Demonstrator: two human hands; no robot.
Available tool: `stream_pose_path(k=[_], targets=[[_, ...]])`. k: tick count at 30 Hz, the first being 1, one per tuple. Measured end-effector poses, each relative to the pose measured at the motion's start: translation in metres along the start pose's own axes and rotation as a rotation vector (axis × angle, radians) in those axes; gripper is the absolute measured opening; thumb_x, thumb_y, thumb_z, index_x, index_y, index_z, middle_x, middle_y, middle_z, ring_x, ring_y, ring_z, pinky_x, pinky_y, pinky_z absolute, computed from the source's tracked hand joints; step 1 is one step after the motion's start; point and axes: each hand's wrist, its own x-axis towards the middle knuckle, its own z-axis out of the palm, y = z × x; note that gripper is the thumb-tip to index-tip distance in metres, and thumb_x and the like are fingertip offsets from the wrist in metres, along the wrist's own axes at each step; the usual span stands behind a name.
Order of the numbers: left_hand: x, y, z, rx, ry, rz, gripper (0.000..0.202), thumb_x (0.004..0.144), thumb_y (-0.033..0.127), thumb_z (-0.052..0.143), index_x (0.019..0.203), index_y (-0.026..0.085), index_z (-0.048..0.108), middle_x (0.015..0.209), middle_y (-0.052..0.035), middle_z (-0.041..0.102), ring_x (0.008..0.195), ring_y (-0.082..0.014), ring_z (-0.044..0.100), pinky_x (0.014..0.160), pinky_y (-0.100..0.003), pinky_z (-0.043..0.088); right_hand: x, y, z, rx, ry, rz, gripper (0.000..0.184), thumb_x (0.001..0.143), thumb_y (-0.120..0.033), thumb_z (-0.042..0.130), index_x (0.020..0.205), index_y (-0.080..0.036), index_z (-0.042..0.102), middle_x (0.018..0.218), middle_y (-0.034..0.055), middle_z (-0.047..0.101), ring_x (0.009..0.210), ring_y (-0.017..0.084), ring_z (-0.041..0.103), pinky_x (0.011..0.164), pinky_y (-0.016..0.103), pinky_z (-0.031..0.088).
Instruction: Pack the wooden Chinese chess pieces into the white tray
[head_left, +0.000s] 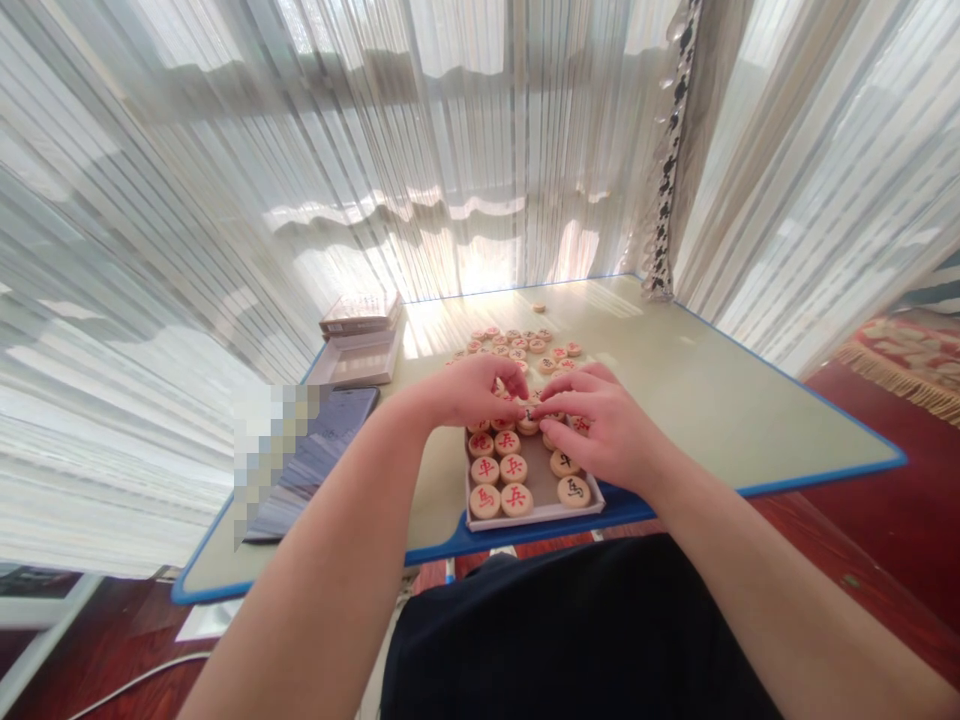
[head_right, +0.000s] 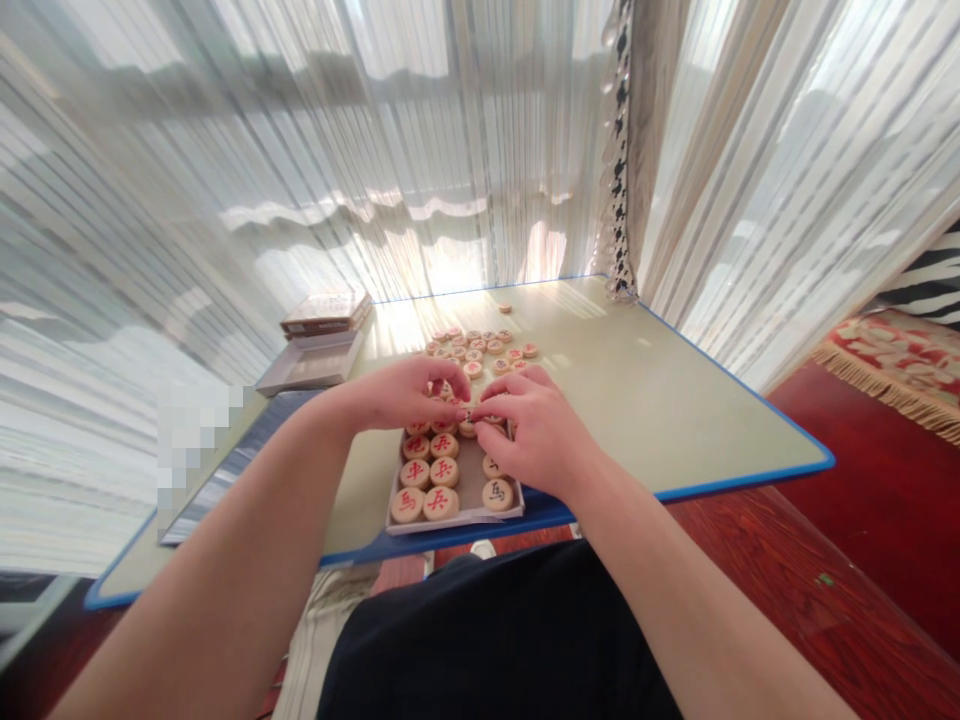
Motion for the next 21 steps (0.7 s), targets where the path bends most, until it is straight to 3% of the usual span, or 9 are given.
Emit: stream_pose_path(k=[11, 13, 18, 21], targets=[[0.002, 0.001, 0.003, -0.081, 0.136, -0.047, 0.025, 0.069, 0.036, 0.057, 0.084, 0.017, 0.066, 0.08, -0.0021, 0.064, 0.072, -0.0145, 0.055, 0.065, -0.026, 0.042, 0.001, 0.002, 0.002, 0.044, 0.028, -0.002, 0.016, 0.075, -0.021, 0.059, 0.082, -0.024, 0.072, 0.087, 0.0032, 0.067, 0.089, 0.021, 0.052, 0.085, 0.036, 0.045], [0.005, -0.001, 0.005, -0.083, 0.249, -0.076, 0.025, 0.071, 0.036, 0.057, 0.084, 0.017, 0.065, 0.081, -0.0028, 0.064, 0.07, -0.0141, 0.054, 0.065, -0.026, 0.042, 0.002, 0.004, 0.003, 0.045, 0.083, 0.026, 0.016, 0.075, -0.022, 0.058, 0.085, -0.023, 0.072, 0.088, 0.0036, 0.067, 0.09, 0.021, 0.053, 0.086, 0.036, 0.045], [0.014, -0.013, 0.006, -0.107, 0.739, -0.125, 0.025, 0.078, 0.03, 0.051, 0.096, 0.018, 0.062, 0.091, -0.0039, 0.063, 0.07, -0.0127, 0.054, 0.065, -0.026, 0.045, 0.004, 0.01, 0.006, 0.012, 0.191, 0.15, 0.024, 0.078, -0.02, 0.053, 0.095, -0.022, 0.069, 0.092, 0.004, 0.066, 0.095, 0.021, 0.052, 0.089, 0.038, 0.042], [0.018, -0.024, 0.006, -0.06, 0.844, -0.076, 0.019, 0.077, 0.022, 0.05, 0.09, 0.017, 0.064, 0.088, -0.0036, 0.063, 0.073, -0.0135, 0.055, 0.072, -0.028, 0.046, 0.005, 0.011, 0.007, -0.007, 0.169, 0.193, 0.025, 0.077, -0.016, 0.05, 0.089, -0.022, 0.071, 0.091, 0.0034, 0.066, 0.096, 0.022, 0.051, 0.09, 0.037, 0.04]])
